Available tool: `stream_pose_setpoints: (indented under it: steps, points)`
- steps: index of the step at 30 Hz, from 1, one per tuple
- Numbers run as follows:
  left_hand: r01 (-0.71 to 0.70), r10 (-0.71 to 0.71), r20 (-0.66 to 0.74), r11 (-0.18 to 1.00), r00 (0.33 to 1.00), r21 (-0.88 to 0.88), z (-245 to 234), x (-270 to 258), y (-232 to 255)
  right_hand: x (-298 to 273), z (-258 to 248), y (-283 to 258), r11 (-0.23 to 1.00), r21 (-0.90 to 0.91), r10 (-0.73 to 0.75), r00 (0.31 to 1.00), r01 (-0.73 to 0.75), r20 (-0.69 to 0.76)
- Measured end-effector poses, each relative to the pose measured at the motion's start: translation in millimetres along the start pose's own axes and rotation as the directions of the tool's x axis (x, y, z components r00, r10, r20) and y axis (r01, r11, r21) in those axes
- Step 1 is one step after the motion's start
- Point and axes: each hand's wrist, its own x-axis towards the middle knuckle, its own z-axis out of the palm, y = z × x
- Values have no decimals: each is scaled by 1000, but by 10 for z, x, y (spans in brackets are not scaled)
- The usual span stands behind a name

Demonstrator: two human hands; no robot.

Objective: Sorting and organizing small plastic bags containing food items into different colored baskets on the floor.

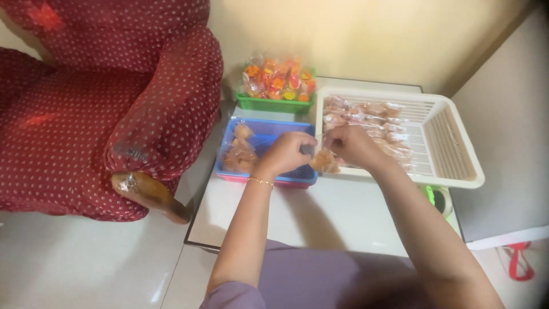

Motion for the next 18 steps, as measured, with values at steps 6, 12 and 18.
stream_pose_setpoints:
  steps: [6,12,18]
  points:
    - [-43,51,-62,992,997,119,412,16,303,-519,-319,128,996,26,88,996,-88,4]
    - [-68,51,-203,995,978,-79,596,52,477,-825,-323,72,959,216,185,983,-184,12]
    - [-1,-65,-47,578,997,-816,1035,218,-410,-740,-531,-54,968,208,157,984,-137,-80]
